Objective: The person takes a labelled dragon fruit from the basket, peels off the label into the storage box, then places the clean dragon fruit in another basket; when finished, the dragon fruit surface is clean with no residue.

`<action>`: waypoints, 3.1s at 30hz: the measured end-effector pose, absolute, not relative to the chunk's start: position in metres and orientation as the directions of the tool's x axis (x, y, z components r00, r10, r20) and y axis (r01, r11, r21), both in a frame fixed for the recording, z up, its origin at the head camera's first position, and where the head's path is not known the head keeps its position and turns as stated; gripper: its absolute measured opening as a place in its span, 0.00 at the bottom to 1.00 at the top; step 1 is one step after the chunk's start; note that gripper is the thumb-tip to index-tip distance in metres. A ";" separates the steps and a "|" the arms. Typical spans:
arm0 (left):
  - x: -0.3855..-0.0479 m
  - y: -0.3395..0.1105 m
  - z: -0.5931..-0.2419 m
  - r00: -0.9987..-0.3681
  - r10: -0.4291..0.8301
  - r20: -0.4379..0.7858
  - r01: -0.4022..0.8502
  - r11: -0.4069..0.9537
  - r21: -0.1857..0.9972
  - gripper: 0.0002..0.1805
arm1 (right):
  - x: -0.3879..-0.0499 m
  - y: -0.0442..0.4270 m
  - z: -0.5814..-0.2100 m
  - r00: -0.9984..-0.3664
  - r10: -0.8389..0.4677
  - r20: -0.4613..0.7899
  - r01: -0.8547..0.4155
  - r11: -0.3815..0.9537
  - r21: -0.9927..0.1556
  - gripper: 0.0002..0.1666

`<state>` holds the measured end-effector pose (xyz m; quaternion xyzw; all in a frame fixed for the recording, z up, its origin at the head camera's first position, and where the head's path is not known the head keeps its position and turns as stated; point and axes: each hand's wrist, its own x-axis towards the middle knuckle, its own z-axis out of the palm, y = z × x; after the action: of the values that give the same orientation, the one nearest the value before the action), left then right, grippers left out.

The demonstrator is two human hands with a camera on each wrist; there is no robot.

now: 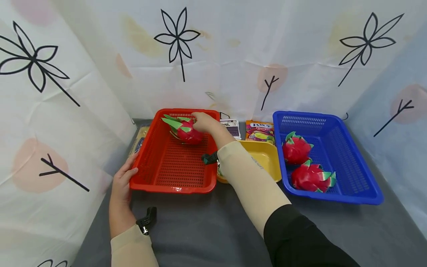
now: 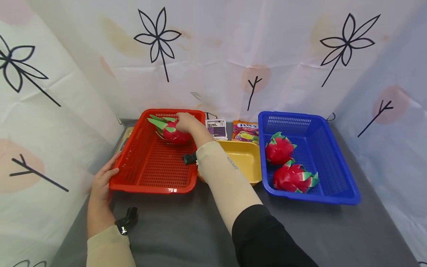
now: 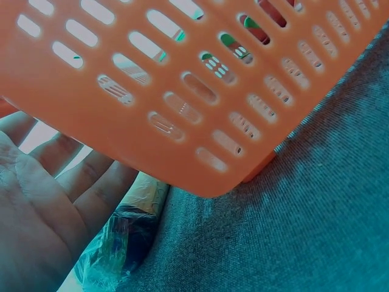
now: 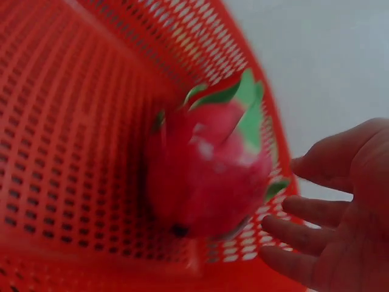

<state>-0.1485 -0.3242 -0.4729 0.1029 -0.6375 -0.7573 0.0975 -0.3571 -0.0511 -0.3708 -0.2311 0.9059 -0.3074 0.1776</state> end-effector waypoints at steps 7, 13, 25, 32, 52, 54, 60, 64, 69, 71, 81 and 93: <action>-0.149 -0.323 -0.473 -0.963 -0.268 -0.032 0.013 -0.164 0.986 0.28 | -0.361 -0.048 -0.386 -0.854 -0.504 -0.132 -0.339 0.731 -0.593 0.34; -0.148 -0.321 -0.471 -0.961 -0.272 -0.040 0.012 -0.188 0.982 0.28 | -0.360 -0.053 -0.386 -0.852 -0.514 -0.095 -0.362 0.710 -0.604 0.26; -0.148 -0.321 -0.475 -0.958 -0.287 -0.026 0.031 -0.194 0.981 0.27 | -0.358 -0.062 -0.390 -0.797 -0.600 -0.066 -0.481 0.697 -0.531 0.14; -0.150 -0.320 -0.477 -0.960 -0.279 -0.018 0.036 -0.188 0.982 0.27 | -0.352 -0.063 -0.384 -0.781 -0.621 -0.071 -0.492 0.681 -0.542 0.08; -0.152 -0.321 -0.473 -0.955 -0.293 -0.042 0.016 -0.195 0.981 0.27 | -0.301 -0.031 -0.296 -0.838 -0.521 0.162 -0.461 0.518 -0.721 0.02; -0.152 -0.321 -0.473 -0.954 -0.294 -0.053 0.008 -0.201 0.980 0.27 | -0.293 -0.024 -0.289 -0.845 -0.498 0.195 -0.462 0.495 -0.736 0.03; -0.151 -0.320 -0.473 -0.956 -0.284 -0.068 -0.010 -0.200 0.980 0.28 | -0.265 0.000 -0.277 -0.854 -0.437 0.281 -0.461 0.389 -0.797 0.05; -0.152 -0.320 -0.473 -0.958 -0.281 -0.057 0.003 -0.211 0.977 0.27 | -0.246 0.016 -0.273 -0.861 -0.406 0.306 -0.450 0.327 -0.831 0.05; -0.152 -0.320 -0.473 -0.959 -0.279 -0.047 0.017 -0.221 0.975 0.27 | -0.221 0.035 -0.271 -0.864 -0.376 0.336 -0.441 0.239 -0.865 0.06; -0.152 -0.321 -0.473 -0.960 -0.274 -0.051 0.014 -0.230 0.973 0.27 | -0.213 0.043 -0.272 -0.865 -0.365 0.343 -0.437 0.214 -0.874 0.06; -0.150 -0.323 -0.474 -0.964 -0.256 -0.065 0.009 -0.278 0.961 0.28 | -0.173 0.089 -0.286 -0.906 -0.240 0.348 -0.404 0.247 -0.881 0.08; -0.147 -0.329 -0.471 -0.964 -0.260 -0.048 0.027 -0.280 0.960 0.28 | -0.120 0.126 -0.311 -0.986 -0.002 0.168 -0.156 0.395 -0.905 0.12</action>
<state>-0.1470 -0.3285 -0.4711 0.0980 -0.5933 -0.7939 0.0904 -0.1201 0.1257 -0.3115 -0.0474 0.8323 -0.5479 -0.0700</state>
